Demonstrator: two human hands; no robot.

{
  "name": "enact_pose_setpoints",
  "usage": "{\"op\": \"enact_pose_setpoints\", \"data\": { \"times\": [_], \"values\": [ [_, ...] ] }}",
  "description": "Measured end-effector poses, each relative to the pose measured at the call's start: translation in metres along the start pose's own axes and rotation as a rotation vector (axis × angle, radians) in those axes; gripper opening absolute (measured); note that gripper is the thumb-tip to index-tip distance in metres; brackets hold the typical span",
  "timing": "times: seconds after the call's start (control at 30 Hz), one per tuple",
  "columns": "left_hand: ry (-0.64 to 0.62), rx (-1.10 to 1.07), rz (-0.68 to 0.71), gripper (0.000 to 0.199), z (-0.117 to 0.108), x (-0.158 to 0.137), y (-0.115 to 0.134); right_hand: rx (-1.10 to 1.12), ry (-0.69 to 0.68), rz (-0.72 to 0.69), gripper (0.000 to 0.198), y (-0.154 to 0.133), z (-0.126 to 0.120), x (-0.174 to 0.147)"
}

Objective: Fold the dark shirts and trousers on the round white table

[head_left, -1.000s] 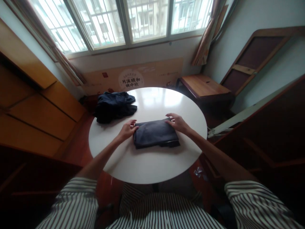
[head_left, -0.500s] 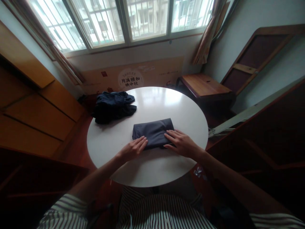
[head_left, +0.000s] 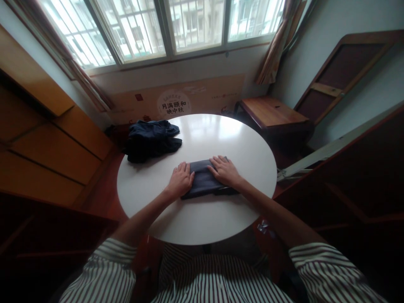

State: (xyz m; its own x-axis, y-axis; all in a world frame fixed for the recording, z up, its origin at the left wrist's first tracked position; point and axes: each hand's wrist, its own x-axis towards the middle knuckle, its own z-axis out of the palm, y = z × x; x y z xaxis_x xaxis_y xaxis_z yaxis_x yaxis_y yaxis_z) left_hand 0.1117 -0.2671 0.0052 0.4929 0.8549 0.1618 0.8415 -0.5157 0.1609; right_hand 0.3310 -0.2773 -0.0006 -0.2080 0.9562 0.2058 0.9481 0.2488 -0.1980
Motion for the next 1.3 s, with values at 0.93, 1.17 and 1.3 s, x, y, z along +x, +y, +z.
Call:
{"op": "enact_pose_setpoints", "data": {
  "times": [0.93,1.17,1.3],
  "values": [
    [-0.231,-0.020,0.211,0.053,-0.003,0.046,0.006,0.035,-0.074,-0.397,0.076,-0.039,-0.012,-0.088],
    [-0.251,0.109,0.090,0.050,-0.003,0.044,-0.013,0.080,-0.077,-0.426,0.064,-0.033,-0.031,-0.116],
    [-0.095,0.098,0.100,0.049,-0.008,0.023,-0.015,0.102,0.010,-0.419,0.049,-0.015,-0.039,-0.113]
  ]
}}
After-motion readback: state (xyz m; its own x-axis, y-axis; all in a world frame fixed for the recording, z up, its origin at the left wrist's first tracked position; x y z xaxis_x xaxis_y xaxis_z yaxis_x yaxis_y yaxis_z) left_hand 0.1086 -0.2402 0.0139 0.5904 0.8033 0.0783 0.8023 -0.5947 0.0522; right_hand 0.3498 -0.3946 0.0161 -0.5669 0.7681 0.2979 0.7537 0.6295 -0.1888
